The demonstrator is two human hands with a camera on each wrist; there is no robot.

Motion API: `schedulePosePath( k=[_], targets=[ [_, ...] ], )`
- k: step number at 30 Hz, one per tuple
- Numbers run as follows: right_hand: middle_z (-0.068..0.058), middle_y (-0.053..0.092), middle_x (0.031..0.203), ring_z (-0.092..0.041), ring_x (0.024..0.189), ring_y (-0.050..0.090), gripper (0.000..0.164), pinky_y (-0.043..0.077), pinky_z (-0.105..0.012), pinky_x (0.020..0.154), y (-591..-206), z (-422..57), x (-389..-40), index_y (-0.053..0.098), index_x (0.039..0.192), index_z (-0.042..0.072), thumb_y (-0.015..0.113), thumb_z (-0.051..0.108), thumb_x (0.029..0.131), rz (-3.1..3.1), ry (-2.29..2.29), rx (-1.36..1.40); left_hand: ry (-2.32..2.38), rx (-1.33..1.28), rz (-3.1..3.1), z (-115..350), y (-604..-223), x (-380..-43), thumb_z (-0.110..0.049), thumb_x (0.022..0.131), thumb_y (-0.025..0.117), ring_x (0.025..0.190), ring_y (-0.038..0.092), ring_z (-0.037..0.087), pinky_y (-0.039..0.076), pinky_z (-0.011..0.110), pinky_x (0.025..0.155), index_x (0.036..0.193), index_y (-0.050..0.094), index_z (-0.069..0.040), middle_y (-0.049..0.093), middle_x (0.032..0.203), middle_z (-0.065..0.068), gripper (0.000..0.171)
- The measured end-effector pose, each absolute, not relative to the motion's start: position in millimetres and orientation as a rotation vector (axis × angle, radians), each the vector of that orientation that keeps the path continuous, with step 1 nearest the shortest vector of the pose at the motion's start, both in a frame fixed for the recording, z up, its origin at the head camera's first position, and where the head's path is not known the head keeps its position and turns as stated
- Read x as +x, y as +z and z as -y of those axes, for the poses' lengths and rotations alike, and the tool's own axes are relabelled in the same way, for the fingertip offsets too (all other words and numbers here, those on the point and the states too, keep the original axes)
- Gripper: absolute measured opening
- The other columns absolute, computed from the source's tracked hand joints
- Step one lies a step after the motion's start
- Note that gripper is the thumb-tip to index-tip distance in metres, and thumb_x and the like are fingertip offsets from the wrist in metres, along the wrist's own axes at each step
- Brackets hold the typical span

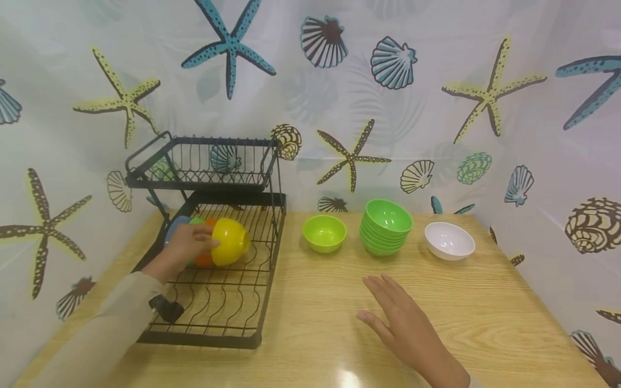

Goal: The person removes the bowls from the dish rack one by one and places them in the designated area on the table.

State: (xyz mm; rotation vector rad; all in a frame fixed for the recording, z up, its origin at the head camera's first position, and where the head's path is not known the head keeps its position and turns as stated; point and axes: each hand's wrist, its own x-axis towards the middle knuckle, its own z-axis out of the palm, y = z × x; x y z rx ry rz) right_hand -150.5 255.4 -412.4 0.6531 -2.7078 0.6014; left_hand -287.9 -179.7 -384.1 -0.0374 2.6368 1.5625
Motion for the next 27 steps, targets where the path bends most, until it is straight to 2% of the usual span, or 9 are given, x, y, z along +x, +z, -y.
schedulePosePath(
  k=[6,14,20,27],
  targets=[
    [-0.013,0.047,0.143,-0.041,0.134,0.037,0.059,0.040,-0.063,0.098,-412.9,-255.3,-149.7,0.045,0.143,0.010,0.062,0.036,0.093,2.705,0.601,0.652,1.624,-0.021,-2.546,180.8,-381.7,-287.9,-0.008,0.093,0.063,0.115,0.058,0.038,0.052,0.044,0.091,0.134,0.046,0.010,0.052,0.131,0.029,0.047],
    [-0.012,0.048,0.142,-0.041,0.132,0.039,0.059,0.041,-0.062,0.097,-414.9,-255.6,-149.7,0.044,0.143,0.010,0.063,0.035,0.093,2.687,0.581,0.669,1.673,-0.033,-2.488,180.2,-376.3,-285.0,-0.007,0.093,0.062,0.113,0.059,0.037,0.053,0.041,0.090,0.136,0.044,0.009,0.050,0.133,0.029,0.050],
    [-0.013,0.049,0.141,-0.041,0.132,0.039,0.059,0.041,-0.062,0.097,-414.9,-255.6,-149.8,0.045,0.142,0.010,0.064,0.035,0.092,2.683,0.580,0.670,1.708,-0.043,-2.449,178.5,-367.9,-281.1,-0.007,0.093,0.063,0.111,0.061,0.036,0.053,0.042,0.090,0.141,0.040,0.005,0.049,0.134,0.030,0.055],
    [-0.013,0.050,0.140,-0.041,0.131,0.040,0.059,0.041,-0.061,0.097,-415.3,-254.8,-150.2,0.046,0.142,0.010,0.064,0.035,0.092,2.672,0.573,0.678,1.730,-0.013,-2.445,175.7,-359.5,-273.8,-0.007,0.092,0.063,0.109,0.062,0.036,0.055,0.038,0.086,0.140,0.043,0.005,0.051,0.132,0.030,0.053]
  ],
)
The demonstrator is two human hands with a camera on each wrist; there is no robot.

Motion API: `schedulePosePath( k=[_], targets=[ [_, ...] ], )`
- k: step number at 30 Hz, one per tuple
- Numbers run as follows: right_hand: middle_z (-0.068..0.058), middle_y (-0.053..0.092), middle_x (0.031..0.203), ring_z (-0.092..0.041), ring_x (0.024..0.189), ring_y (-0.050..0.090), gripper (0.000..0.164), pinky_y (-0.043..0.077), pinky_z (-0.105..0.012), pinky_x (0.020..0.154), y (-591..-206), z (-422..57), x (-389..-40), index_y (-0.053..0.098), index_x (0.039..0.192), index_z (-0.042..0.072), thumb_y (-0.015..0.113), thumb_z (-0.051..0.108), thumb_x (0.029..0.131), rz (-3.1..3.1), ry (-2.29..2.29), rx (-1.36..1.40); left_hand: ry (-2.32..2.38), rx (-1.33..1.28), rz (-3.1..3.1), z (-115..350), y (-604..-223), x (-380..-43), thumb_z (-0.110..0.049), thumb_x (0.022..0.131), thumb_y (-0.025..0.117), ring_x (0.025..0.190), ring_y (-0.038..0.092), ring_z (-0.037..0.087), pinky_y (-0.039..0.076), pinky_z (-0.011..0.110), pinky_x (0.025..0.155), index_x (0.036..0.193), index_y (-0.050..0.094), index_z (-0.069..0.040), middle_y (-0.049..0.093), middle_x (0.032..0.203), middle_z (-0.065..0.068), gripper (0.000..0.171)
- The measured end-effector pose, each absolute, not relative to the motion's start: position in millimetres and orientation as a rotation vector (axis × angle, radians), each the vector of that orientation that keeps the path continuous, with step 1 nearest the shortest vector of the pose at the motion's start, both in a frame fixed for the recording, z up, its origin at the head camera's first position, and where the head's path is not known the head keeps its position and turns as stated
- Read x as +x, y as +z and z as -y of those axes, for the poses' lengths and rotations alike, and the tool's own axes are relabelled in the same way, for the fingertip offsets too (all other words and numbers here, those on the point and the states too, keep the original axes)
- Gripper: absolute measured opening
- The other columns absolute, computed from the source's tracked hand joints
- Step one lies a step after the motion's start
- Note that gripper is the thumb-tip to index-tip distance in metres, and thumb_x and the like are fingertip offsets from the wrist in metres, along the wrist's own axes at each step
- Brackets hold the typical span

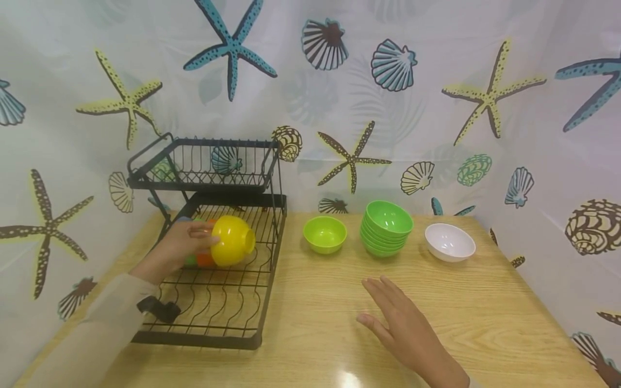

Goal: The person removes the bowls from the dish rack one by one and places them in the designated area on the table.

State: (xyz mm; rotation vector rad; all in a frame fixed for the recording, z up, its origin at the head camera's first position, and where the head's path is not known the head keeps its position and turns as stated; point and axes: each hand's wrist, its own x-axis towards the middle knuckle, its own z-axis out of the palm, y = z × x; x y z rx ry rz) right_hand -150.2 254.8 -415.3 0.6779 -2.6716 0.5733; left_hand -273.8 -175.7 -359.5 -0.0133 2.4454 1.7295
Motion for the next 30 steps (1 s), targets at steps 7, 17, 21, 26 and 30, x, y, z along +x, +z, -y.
schedulePosePath(
  k=[7,17,21,26,30],
  targets=[
    [-0.013,0.049,0.141,-0.040,0.132,0.039,0.058,0.041,-0.061,0.097,-415.1,-254.0,-151.3,0.046,0.142,0.009,0.063,0.035,0.093,2.682,0.580,0.684,1.717,0.030,-2.497,174.1,-349.2,-260.0,-0.007,0.092,0.064,0.112,0.061,0.037,0.056,0.034,0.083,0.135,0.047,0.008,0.053,0.130,0.030,0.049],
    [-0.013,0.048,0.141,-0.041,0.132,0.039,0.058,0.041,-0.062,0.097,-413.3,-251.5,-153.7,0.045,0.142,0.009,0.063,0.035,0.093,2.695,0.592,0.701,1.418,0.253,-2.765,168.3,-339.7,-235.3,-0.012,0.090,0.068,0.103,0.065,0.031,0.058,0.034,0.081,0.125,0.060,0.006,0.066,0.113,0.021,0.040],
    [-0.012,0.048,0.141,-0.041,0.132,0.040,0.058,0.042,-0.061,0.097,-413.0,-249.8,-155.1,0.045,0.142,0.010,0.064,0.034,0.092,2.675,0.584,0.720,1.365,0.310,-2.810,166.3,-339.9,-227.3,-0.011,0.089,0.069,0.099,0.067,0.029,0.058,0.032,0.077,0.123,0.061,0.005,0.068,0.109,0.019,0.038],
    [-0.012,0.049,0.141,-0.040,0.131,0.041,0.059,0.043,-0.059,0.096,-413.2,-248.7,-156.5,0.046,0.141,0.010,0.067,0.031,0.091,2.638,0.568,0.750,1.323,0.389,-2.876,163.3,-342.0,-217.8,-0.008,0.088,0.069,0.095,0.068,0.027,0.059,0.032,0.076,0.121,0.064,0.003,0.069,0.105,0.017,0.035],
    [-0.012,0.049,0.141,-0.040,0.130,0.042,0.058,0.044,-0.059,0.096,-412.9,-247.9,-157.7,0.047,0.141,0.010,0.067,0.031,0.090,2.631,0.564,0.760,1.319,0.446,-2.891,159.3,-345.1,-210.5,-0.003,0.087,0.068,0.096,0.068,0.027,0.058,0.030,0.077,0.120,0.065,0.002,0.069,0.105,0.016,0.034]
  ],
)
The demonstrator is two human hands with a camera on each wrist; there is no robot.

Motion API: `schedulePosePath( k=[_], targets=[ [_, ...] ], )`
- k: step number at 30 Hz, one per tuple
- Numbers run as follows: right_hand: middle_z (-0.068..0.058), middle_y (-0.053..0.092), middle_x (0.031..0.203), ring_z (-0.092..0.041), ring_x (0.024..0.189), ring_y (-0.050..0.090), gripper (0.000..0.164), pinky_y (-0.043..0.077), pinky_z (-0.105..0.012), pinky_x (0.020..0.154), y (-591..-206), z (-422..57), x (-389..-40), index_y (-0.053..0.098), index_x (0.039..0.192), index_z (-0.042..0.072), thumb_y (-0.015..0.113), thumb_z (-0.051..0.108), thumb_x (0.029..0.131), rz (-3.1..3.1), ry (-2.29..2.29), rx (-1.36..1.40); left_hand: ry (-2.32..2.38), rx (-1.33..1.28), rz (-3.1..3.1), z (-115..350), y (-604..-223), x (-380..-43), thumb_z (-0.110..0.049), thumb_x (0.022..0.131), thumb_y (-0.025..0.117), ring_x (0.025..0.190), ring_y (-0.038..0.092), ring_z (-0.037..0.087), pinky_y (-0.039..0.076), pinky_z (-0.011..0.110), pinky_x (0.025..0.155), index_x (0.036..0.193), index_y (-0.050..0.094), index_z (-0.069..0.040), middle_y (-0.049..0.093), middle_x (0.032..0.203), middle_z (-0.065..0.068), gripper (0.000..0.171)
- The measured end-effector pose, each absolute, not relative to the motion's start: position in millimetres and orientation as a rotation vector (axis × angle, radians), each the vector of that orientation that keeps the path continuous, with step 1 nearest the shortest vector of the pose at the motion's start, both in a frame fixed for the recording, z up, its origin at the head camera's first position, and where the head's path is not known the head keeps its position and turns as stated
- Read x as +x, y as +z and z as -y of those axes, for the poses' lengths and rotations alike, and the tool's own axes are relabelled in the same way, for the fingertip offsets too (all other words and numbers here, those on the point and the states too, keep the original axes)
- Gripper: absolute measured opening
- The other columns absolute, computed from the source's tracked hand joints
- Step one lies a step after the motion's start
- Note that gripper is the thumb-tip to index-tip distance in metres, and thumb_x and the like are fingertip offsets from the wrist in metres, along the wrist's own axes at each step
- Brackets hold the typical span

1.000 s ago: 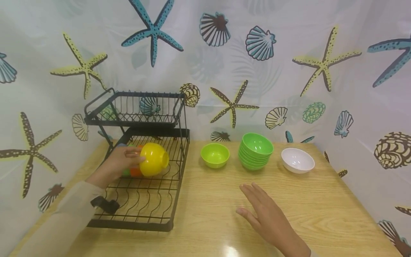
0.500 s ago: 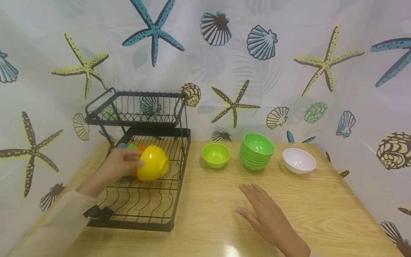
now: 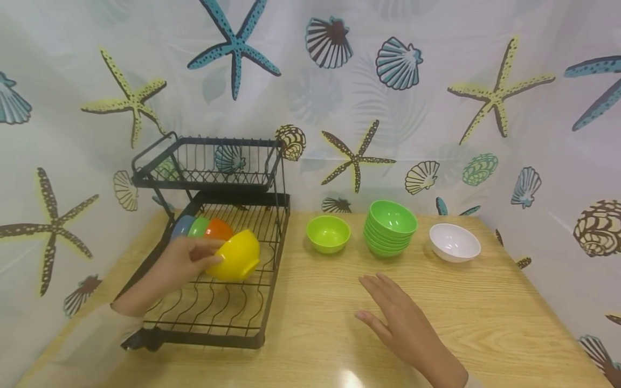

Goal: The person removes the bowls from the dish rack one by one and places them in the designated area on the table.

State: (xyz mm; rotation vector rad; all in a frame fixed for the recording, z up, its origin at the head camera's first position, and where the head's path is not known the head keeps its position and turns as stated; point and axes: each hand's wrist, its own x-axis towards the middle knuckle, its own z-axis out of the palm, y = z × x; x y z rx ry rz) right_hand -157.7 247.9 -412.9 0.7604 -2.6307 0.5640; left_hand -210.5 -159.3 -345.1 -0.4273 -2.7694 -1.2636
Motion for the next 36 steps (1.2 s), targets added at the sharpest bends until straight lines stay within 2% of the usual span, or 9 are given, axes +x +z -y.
schedulePosePath(
  k=[6,11,15,18,22,30,36],
  targets=[
    [-0.008,0.050,0.141,-0.035,0.131,0.043,0.058,0.044,-0.055,0.097,-410.2,-245.1,-158.0,0.047,0.141,0.012,0.068,0.029,0.090,2.605,0.554,0.786,-1.252,-0.533,2.721,151.8,-346.3,-202.0,0.002,0.085,0.069,0.096,0.068,0.028,0.058,0.029,0.077,0.118,0.066,0.005,0.066,0.114,0.020,0.033],
    [-0.004,0.050,0.141,-0.031,0.132,0.043,0.061,0.045,-0.051,0.098,-407.9,-242.7,-157.6,0.047,0.142,0.015,0.071,0.027,0.088,2.559,0.534,0.797,-1.276,-0.622,2.697,143.7,-342.3,-191.4,0.004,0.085,0.067,0.098,0.067,0.026,0.057,0.027,0.078,0.117,0.067,0.004,0.067,0.115,0.018,0.032],
    [0.000,0.048,0.143,-0.028,0.132,0.044,0.063,0.038,-0.031,0.108,-407.2,-240.7,-158.5,0.046,0.143,0.017,0.072,0.026,0.086,2.524,0.518,0.812,-1.226,-0.770,2.676,136.7,-339.7,-182.7,0.006,0.084,0.068,0.098,0.067,0.026,0.057,0.027,0.079,0.115,0.068,0.003,0.069,0.111,0.017,0.031],
    [0.000,0.047,0.144,-0.028,0.132,0.043,0.065,0.023,-0.014,0.112,-406.2,-238.5,-158.5,0.045,0.144,0.017,0.072,0.025,0.086,2.503,0.536,0.836,-1.162,-0.899,2.640,131.5,-340.1,-177.2,0.006,0.082,0.069,0.096,0.068,0.025,0.057,0.025,0.078,0.113,0.069,0.002,0.070,0.108,0.015,0.032],
    [-0.001,0.045,0.145,-0.027,0.134,0.041,0.067,0.015,-0.009,0.111,-404.5,-235.3,-157.7,0.042,0.146,0.017,0.072,0.023,0.086,2.483,0.577,0.898,-1.064,-1.040,2.595,122.4,-342.7,-170.8,0.006,0.079,0.071,0.096,0.069,0.023,0.056,0.025,0.080,0.112,0.071,-0.001,0.071,0.108,0.012,0.034],
    [-0.004,0.043,0.147,-0.024,0.134,0.041,0.067,0.021,-0.014,0.113,-403.3,-227.8,-155.0,0.044,0.144,0.010,0.073,0.025,0.086,2.416,0.647,1.052,-0.940,-1.241,2.577,99.7,-347.0,-156.4,0.008,0.079,0.072,0.097,0.068,0.014,0.053,0.020,0.085,0.114,0.071,-0.005,0.071,0.109,0.005,0.038],
    [-0.008,0.049,0.142,-0.024,0.131,0.044,0.059,0.025,-0.017,0.112,-405.9,-221.2,-155.9,0.048,0.140,0.005,0.063,0.035,0.092,2.268,0.664,1.181,-0.858,-1.397,2.477,85.8,-353.6,-148.7,0.018,0.076,0.068,0.098,0.067,0.011,0.051,0.018,0.088,0.111,0.072,-0.007,0.071,0.107,0.003,0.044]
  ],
)
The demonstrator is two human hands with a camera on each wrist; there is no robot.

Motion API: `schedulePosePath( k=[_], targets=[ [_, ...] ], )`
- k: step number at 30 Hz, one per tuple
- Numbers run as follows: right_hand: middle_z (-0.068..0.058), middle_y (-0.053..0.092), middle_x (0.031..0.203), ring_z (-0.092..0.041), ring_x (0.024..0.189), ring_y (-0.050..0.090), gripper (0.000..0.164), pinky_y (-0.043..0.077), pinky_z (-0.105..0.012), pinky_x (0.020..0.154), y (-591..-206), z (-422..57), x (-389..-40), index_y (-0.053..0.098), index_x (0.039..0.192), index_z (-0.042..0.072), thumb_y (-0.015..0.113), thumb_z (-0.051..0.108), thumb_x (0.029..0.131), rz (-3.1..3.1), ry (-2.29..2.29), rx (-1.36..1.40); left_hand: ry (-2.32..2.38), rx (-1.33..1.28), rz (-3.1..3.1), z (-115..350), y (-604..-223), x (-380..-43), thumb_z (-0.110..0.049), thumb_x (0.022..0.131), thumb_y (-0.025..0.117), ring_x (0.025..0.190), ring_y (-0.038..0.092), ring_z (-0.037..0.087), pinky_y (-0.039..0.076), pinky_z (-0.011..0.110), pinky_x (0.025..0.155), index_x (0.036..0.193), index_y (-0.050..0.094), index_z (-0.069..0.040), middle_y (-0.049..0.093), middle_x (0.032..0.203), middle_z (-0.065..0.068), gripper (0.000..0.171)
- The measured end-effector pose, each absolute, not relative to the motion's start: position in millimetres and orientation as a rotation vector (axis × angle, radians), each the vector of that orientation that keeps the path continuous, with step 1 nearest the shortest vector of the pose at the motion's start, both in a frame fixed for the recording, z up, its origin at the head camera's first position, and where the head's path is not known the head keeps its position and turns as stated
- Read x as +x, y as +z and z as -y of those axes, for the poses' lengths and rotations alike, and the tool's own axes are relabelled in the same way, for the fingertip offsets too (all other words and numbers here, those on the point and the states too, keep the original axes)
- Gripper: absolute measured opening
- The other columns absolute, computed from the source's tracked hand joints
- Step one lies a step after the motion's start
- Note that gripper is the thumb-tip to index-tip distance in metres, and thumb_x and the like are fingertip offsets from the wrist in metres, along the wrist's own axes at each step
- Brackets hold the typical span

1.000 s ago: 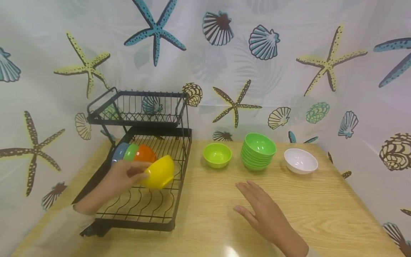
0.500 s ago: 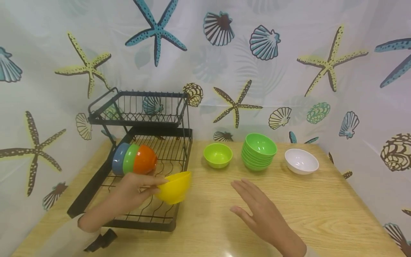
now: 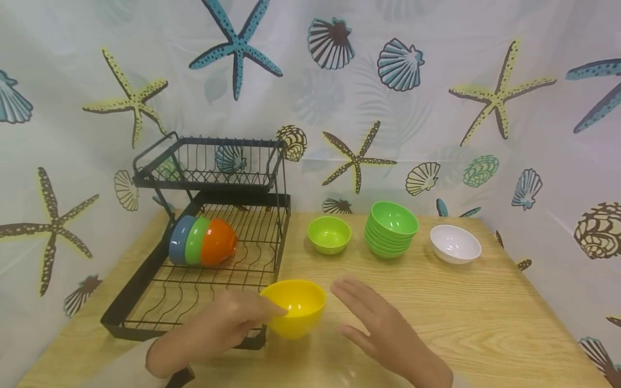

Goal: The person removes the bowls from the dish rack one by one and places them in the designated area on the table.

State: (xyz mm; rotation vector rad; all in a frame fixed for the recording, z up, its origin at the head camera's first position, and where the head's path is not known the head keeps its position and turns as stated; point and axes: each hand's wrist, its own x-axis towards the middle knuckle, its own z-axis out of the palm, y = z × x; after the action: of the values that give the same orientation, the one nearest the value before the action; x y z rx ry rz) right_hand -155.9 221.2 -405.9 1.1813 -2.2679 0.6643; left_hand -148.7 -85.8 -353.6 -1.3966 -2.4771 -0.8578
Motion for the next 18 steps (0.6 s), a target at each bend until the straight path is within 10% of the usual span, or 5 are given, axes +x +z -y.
schedulePosePath(
  k=[18],
  targets=[
    [-0.005,0.071,0.100,-0.027,0.095,0.069,0.021,0.052,-0.021,0.088,-406.5,-209.7,-158.4,0.071,0.100,0.007,0.065,0.024,0.088,1.910,0.765,1.432,-0.632,-1.564,2.250,69.6,-361.4,-144.3,0.016,0.071,0.073,0.099,0.065,0.007,0.048,0.016,0.093,0.109,0.073,-0.014,0.072,0.105,-0.004,0.049]
  ],
)
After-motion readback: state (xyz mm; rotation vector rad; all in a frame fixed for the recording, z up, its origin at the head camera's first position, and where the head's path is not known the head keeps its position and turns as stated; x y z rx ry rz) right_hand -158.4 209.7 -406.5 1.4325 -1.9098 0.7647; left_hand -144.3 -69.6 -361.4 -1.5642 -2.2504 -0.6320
